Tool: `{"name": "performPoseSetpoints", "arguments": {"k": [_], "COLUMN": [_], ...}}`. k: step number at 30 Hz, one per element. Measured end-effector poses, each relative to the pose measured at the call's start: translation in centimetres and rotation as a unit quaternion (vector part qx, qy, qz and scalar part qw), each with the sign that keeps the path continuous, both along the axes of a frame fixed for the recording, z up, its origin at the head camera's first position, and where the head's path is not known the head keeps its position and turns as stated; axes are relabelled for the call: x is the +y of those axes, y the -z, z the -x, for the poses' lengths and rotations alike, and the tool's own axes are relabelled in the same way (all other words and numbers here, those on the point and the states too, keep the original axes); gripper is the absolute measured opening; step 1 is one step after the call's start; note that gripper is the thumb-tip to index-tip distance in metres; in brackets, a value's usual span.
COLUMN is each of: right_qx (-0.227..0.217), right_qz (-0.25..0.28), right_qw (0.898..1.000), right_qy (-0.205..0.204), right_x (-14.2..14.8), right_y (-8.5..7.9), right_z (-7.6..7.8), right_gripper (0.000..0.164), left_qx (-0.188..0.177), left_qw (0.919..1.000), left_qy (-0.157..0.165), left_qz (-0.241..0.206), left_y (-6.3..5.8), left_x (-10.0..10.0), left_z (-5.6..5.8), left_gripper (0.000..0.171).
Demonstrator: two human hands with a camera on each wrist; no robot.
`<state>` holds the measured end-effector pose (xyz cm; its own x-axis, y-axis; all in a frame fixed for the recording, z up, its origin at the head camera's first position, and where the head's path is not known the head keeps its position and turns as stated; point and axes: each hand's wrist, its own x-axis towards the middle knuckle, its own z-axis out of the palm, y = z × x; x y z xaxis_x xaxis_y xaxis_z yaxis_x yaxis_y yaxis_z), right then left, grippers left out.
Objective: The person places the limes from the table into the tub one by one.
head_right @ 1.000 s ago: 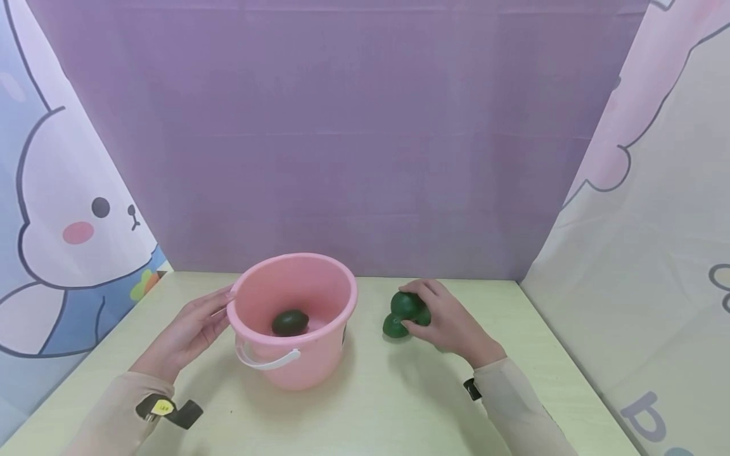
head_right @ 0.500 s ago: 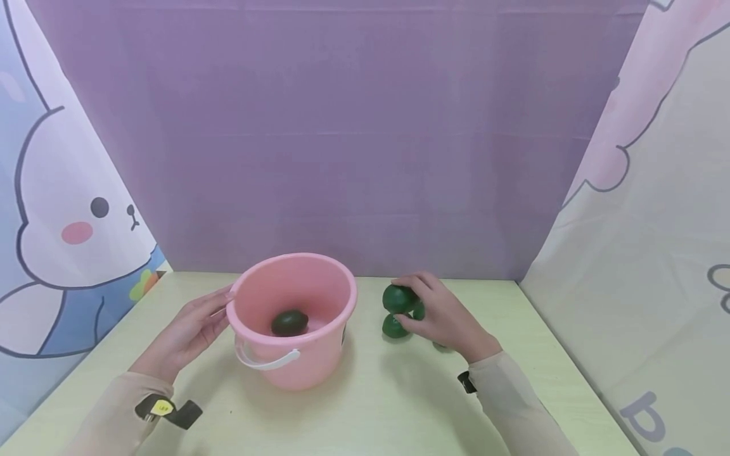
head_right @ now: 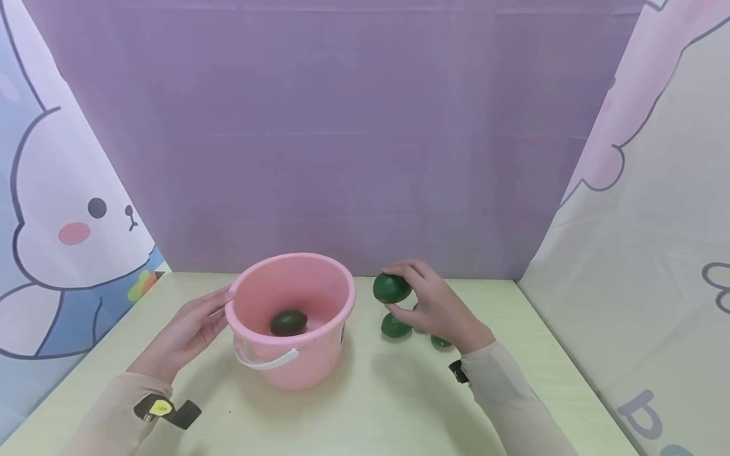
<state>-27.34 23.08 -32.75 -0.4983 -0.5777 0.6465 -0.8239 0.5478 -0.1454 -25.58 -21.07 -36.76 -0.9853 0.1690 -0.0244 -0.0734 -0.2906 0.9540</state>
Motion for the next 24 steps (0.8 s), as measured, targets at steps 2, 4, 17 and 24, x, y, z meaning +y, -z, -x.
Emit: {"name": "performPoseSetpoints", "arguments": {"k": [2,4,17,24], "right_qx": [0.001,0.004,0.025,0.032], "right_qz": [0.001,0.002,0.019,0.024], "right_qw": [1.0,1.0,0.999,0.999], "right_qy": [-0.001,-0.001,-0.022,-0.033], "right_x": [-0.3,-0.5,-1.7,-2.6], "right_y": [-0.2,-0.3,-0.9,-1.4], "right_z": [0.0,0.0,0.1,0.4], "right_gripper": [0.058,0.058,0.059,0.058], "left_qx": [0.0,0.0,-0.001,-0.007], "left_qw": [1.0,1.0,1.0,0.9998], "left_qy": [0.0,0.001,-0.002,-0.009], "left_qz": [-0.001,-0.003,-0.001,0.014], "left_y": [0.0,0.0,0.1,0.1], "left_x": [0.0,0.0,-0.1,-0.2], "left_z": [0.0,0.0,0.0,-0.3], "left_gripper": [0.053,0.053,0.054,0.064]}}
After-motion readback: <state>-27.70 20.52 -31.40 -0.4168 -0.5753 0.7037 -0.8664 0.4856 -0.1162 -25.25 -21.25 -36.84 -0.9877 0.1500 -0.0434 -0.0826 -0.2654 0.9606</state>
